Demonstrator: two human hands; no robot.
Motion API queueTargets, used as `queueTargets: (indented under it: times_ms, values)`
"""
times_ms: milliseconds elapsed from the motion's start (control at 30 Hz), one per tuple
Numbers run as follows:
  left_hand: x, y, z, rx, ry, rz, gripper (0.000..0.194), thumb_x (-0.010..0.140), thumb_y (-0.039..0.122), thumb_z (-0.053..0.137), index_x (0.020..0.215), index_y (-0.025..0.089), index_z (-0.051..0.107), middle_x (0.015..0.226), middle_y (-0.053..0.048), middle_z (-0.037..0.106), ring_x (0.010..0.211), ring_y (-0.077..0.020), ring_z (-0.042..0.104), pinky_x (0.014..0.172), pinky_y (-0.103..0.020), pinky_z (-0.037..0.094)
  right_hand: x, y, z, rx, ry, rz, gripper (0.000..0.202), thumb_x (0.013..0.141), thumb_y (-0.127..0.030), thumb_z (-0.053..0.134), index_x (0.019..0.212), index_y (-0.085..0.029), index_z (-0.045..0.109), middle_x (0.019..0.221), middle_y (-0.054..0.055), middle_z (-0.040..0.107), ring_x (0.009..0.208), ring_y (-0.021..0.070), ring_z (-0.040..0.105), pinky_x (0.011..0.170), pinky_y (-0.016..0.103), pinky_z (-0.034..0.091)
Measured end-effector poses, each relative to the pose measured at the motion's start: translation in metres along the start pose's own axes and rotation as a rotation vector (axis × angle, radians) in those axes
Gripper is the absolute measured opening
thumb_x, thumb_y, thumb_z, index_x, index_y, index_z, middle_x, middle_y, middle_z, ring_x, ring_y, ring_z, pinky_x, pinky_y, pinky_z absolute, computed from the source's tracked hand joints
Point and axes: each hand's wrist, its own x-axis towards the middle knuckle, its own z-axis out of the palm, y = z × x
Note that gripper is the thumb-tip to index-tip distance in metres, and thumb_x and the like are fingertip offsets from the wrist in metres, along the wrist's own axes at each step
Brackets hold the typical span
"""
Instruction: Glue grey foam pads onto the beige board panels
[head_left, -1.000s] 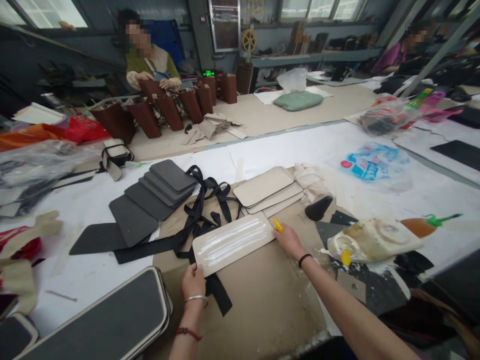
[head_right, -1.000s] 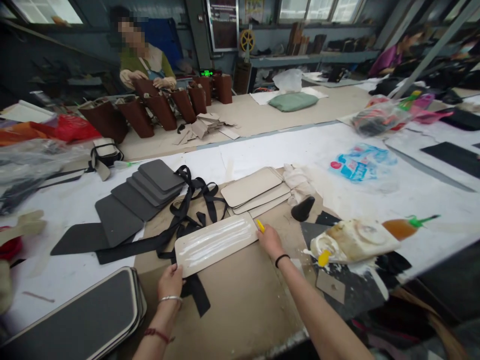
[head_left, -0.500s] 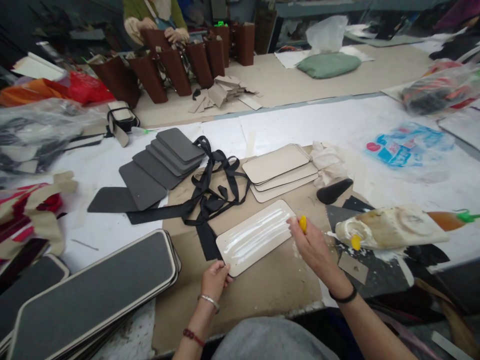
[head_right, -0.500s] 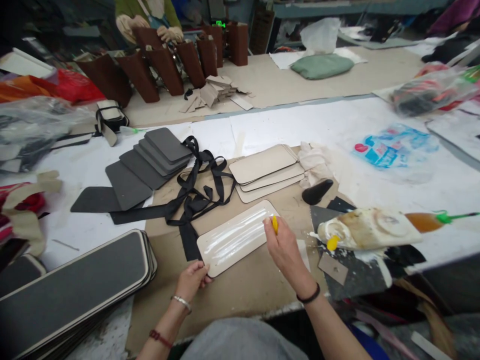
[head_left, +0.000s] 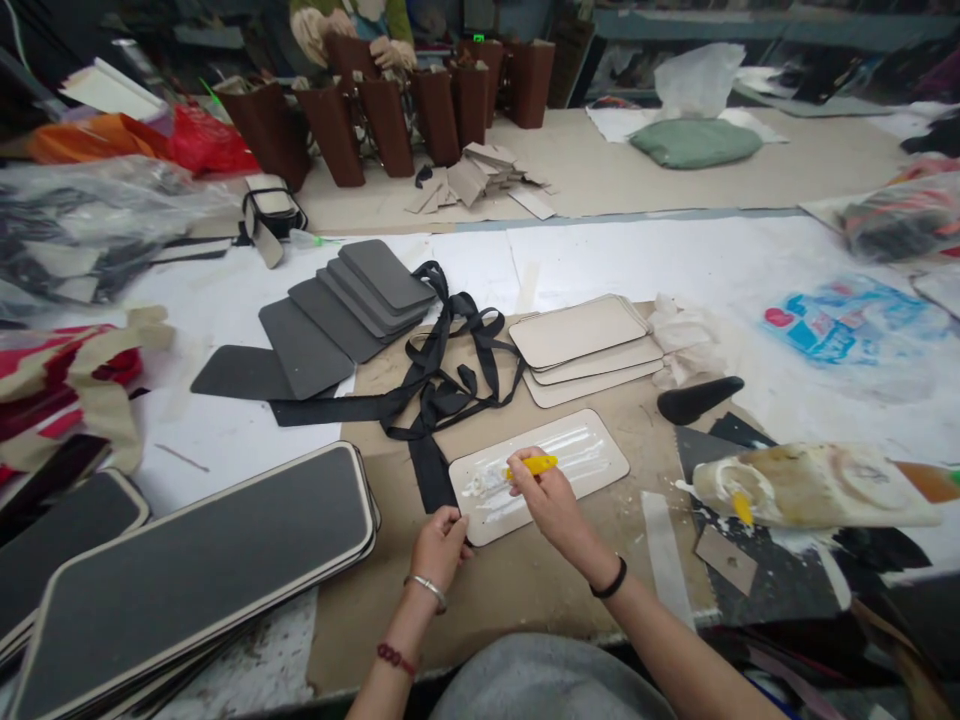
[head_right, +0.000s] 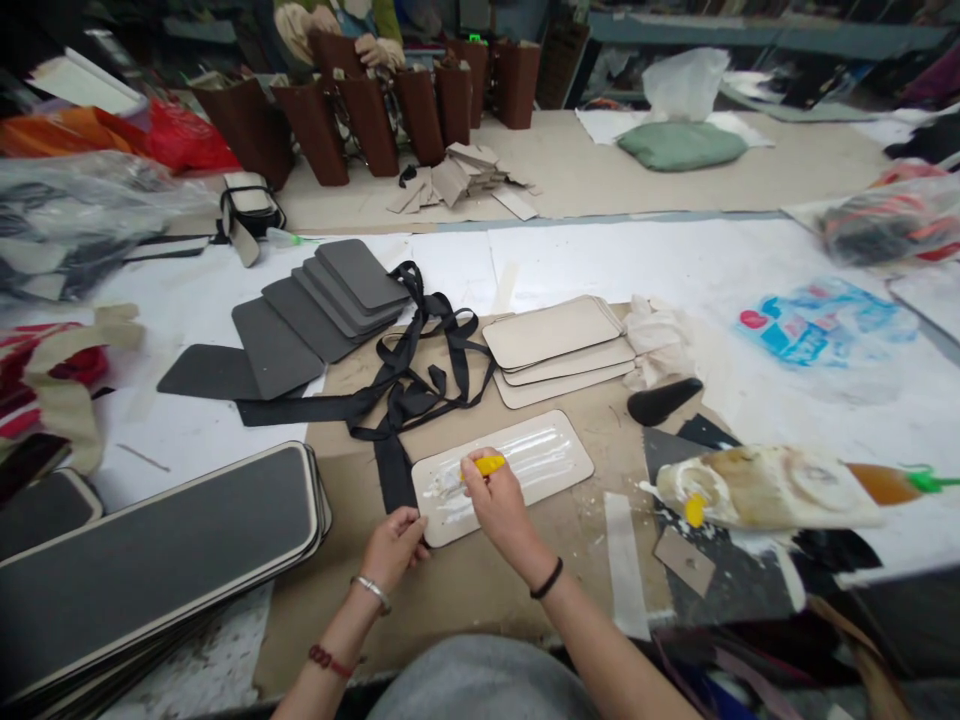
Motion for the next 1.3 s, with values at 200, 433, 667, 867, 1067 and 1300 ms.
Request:
queueTargets:
  times_ms: [200, 433, 667, 867, 1067, 1300]
  values:
    - [0.003, -0.003, 0.002, 0.016, -0.005, 0.005, 0.027, 0.054, 0.044, 0.057, 0.054, 0.019, 0.045, 0.035, 0.006, 0.046, 0.032, -0.0083, 0.043, 0.034, -0.017, 0.025, 0.015, 0.015, 0.012, 0.041, 0.018, 0.023, 0.029, 0.081, -0.048, 0.046, 0.080, -0.019, 0.052, 0.074, 0.002, 0.055, 0.061, 0.0148, 0.055, 0.061, 0.029, 0.048]
    - [0.001, 0.000, 0.001, 0.051, 0.009, 0.014, 0.037, 0.051, 0.054, 0.059, 0.054, 0.019, 0.048, 0.034, 0.003, 0.049, 0.032, -0.0094, 0.041, 0.036, -0.020, 0.029, 0.030, 0.034, -0.046, -0.123, 0.265, 0.035, 0.029, 0.081, -0.045, 0.045, 0.083, -0.018, 0.054, 0.079, 0.005, 0.057, 0.061, 0.0153, 0.055, 0.062, 0.029, 0.047]
    - [0.001, 0.002, 0.002, 0.082, 0.002, 0.018, 0.042, 0.046, 0.059, 0.057, 0.055, 0.018, 0.051, 0.036, 0.000, 0.051, 0.034, -0.0117, 0.045, 0.037, -0.022, 0.032, 0.037, 0.052, -0.101, -0.349, 0.480, 0.008, 0.026, 0.082, -0.039, 0.043, 0.086, -0.017, 0.057, 0.085, 0.008, 0.059, 0.077, 0.0195, 0.055, 0.072, 0.031, 0.044]
    - [0.001, 0.000, 0.000, 0.128, -0.019, 0.040, 0.043, 0.048, 0.059, 0.058, 0.058, 0.018, 0.053, 0.037, -0.001, 0.054, 0.036, -0.0119, 0.046, 0.040, -0.023, 0.036, 0.027, 0.049, -0.118, -0.523, 0.613, -0.126, 0.026, 0.084, -0.036, 0.040, 0.083, -0.016, 0.057, 0.087, 0.010, 0.055, 0.085, 0.0205, 0.052, 0.084, 0.035, 0.041]
    - [0.009, -0.011, -0.005, 0.120, -0.050, 0.026, 0.045, 0.047, 0.060, 0.061, 0.060, 0.017, 0.053, 0.038, -0.001, 0.054, 0.036, -0.0118, 0.046, 0.039, -0.023, 0.036, 0.009, 0.048, -0.119, -0.573, 0.544, -0.228, 0.023, 0.087, -0.031, 0.040, 0.089, -0.017, 0.057, 0.088, 0.008, 0.056, 0.087, 0.0196, 0.053, 0.085, 0.036, 0.043]
    - [0.016, -0.017, -0.008, 0.100, -0.089, 0.050, 0.046, 0.047, 0.060, 0.063, 0.060, 0.017, 0.053, 0.038, 0.000, 0.055, 0.035, -0.0132, 0.048, 0.037, -0.024, 0.036, -0.017, 0.043, -0.080, -0.679, 0.281, -0.298, 0.021, 0.085, -0.016, 0.044, 0.099, -0.021, 0.060, 0.100, 0.007, 0.059, 0.101, 0.0203, 0.052, 0.089, 0.035, 0.043]
